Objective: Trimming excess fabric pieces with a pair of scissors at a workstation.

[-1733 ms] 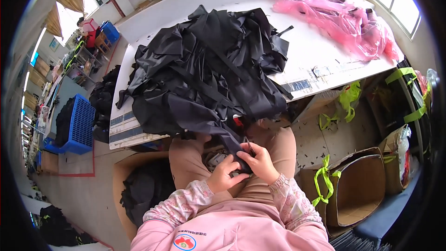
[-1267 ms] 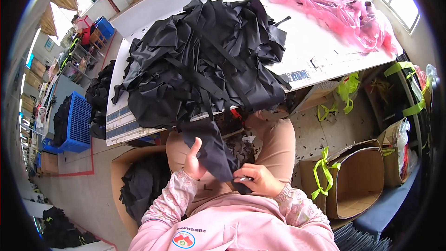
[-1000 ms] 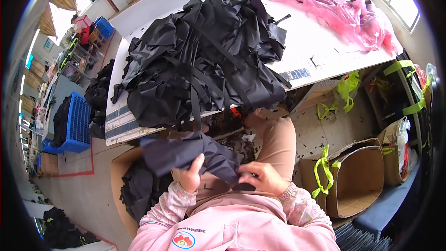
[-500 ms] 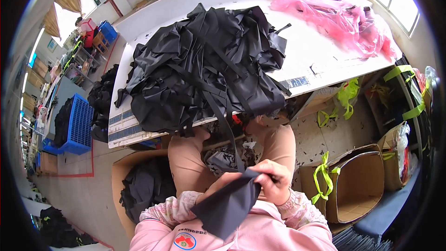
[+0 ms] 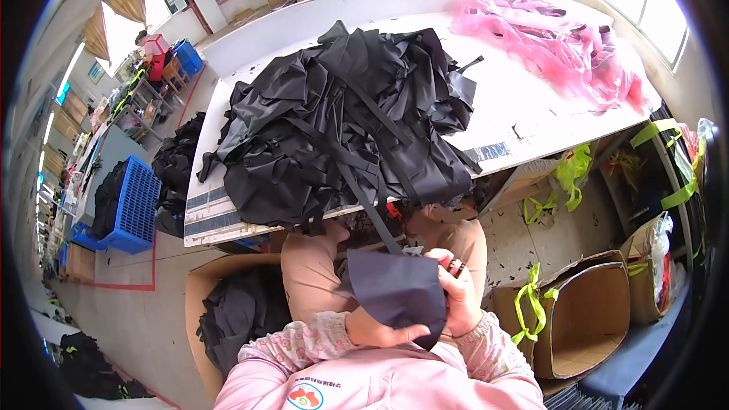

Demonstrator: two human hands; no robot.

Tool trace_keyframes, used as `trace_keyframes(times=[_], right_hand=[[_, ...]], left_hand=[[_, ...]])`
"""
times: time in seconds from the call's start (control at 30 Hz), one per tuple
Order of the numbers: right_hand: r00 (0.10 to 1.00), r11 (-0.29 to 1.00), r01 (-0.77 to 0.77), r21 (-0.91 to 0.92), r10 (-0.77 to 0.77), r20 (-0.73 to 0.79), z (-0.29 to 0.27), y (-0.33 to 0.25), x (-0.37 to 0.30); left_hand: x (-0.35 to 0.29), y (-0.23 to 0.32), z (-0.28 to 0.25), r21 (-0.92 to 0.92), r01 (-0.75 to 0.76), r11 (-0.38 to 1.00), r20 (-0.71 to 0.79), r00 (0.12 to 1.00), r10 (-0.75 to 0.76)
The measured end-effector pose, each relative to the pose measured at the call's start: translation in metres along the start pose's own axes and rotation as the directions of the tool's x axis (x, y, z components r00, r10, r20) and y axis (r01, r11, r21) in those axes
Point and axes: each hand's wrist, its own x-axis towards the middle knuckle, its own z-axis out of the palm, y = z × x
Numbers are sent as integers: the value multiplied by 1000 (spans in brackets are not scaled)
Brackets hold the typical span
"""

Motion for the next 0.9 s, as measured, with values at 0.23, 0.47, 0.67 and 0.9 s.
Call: trace_keyframes(times=[0.23, 0.47, 0.67, 0.9], right_hand=[[998, 998, 69, 6, -69, -2, -19, -20, -22], [940, 389, 273, -880, -301, 159, -19, 9, 13], [736, -40, 508, -860, -499, 458, -3, 9, 18], [828, -139, 395, -908, -374, 417, -14, 37, 38]], left_hand=[[-23, -18, 9, -240, 324, 915, 212, 938, -276], [-10, -57, 32, -711, 454, 537, -111, 682, -723], [-2, -76, 4, -804, 56, 592, -310, 810, -497], [-1, -56, 4, -882, 102, 459, -216, 779, -589]])
